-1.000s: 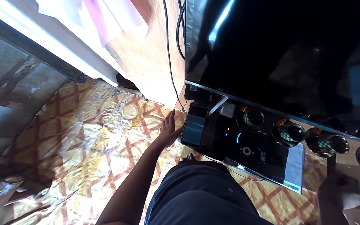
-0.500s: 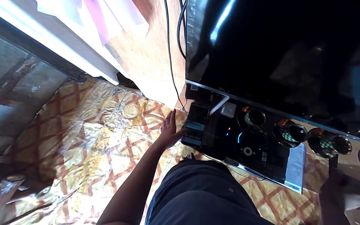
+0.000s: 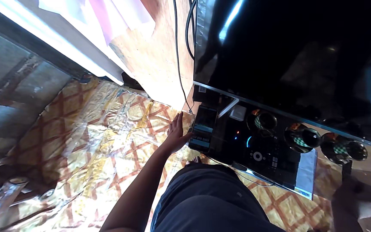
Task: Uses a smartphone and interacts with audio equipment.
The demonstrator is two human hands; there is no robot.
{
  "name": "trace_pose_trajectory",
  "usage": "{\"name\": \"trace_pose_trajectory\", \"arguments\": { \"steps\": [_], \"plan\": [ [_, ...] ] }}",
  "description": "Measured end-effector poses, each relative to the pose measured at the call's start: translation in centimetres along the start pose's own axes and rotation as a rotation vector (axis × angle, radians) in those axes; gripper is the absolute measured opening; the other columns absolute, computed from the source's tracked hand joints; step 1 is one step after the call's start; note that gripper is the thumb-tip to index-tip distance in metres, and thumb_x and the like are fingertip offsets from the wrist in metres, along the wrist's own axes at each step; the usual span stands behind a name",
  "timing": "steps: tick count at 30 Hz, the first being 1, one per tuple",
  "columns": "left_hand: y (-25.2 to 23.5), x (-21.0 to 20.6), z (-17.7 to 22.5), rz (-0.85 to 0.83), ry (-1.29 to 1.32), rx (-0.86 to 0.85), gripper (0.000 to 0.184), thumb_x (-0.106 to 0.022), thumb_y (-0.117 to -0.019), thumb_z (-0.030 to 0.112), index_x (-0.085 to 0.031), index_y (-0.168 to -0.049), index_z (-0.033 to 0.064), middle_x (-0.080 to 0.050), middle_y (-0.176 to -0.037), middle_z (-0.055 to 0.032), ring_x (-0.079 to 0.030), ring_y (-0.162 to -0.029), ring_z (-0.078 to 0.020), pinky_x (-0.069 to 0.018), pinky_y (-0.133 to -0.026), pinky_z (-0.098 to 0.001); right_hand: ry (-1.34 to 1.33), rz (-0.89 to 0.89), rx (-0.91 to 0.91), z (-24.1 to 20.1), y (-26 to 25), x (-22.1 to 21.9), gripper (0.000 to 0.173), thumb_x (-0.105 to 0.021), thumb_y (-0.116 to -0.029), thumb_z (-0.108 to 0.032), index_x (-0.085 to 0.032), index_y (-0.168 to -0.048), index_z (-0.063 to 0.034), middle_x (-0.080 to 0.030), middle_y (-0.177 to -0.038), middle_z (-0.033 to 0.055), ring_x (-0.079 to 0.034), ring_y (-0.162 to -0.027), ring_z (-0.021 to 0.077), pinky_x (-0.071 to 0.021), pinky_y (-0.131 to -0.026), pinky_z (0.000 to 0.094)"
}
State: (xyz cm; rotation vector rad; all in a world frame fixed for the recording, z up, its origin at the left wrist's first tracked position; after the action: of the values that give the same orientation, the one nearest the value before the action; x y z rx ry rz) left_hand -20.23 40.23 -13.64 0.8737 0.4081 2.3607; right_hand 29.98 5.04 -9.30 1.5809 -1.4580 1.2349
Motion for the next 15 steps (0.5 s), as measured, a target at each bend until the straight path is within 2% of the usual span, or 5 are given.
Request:
{"name": "trace_pose_trajectory", "arguments": {
  "steps": [5, 9, 15],
  "plan": [
    [-0.08, 0.02, 0.00, -0.010, -0.001, 0.004, 0.094, -0.065, -0.0973, 0.039, -0.007, -0.166, 0.0132, -0.003, -0.172, -0.0168, -0.010, -0.156, -0.0436, -0.0170, -0.120, -0.0656, -0.007, -0.011, 0.002, -0.19, 0.19, 0.01, 0.055, -0.044, -0.1075, -0.042, -0.064, -0.127, 0.0057, -0.064, -0.127, 0.0299, -0.061, -0.122, 0.0433, -0.0435, -0.105, 0.0584],
    [-0.12, 0.00, -0.05, -0.022, 0.003, 0.012, 0.094, -0.065, -0.0971, 0.039, -0.005, -0.166, 0.0145, -0.002, -0.172, -0.0153, -0.007, -0.156, -0.0427, -0.0154, -0.121, -0.0650, 0.000, 0.002, 0.008, -0.14, 0.17, 0.06, 0.056, -0.043, -0.1076, -0.043, -0.065, -0.125, 0.0054, -0.065, -0.124, 0.0290, -0.062, -0.121, 0.0423, -0.0441, -0.104, 0.0581],
    [-0.17, 0.00, -0.12, -0.018, 0.012, 0.001, 0.094, -0.065, -0.0967, 0.040, -0.006, -0.166, 0.0139, -0.002, -0.172, -0.0152, -0.009, -0.156, -0.0411, -0.0155, -0.121, -0.0641, -0.011, 0.002, 0.005, 0.09, 0.04, -0.05, 0.054, -0.045, -0.1071, -0.043, -0.065, -0.124, 0.0046, -0.066, -0.123, 0.0283, -0.062, -0.119, 0.0421, -0.0447, -0.103, 0.0588]
  ]
}}
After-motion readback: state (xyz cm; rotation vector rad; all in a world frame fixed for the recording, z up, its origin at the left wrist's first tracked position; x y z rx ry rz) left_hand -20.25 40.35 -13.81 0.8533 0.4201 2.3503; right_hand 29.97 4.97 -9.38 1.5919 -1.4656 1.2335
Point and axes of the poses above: each hand's wrist, its own y-axis away from the middle knuckle, its own x-axis out of the back of the hand, z = x × y, the point moved 9 cm from there along -y, towards the middle knuckle
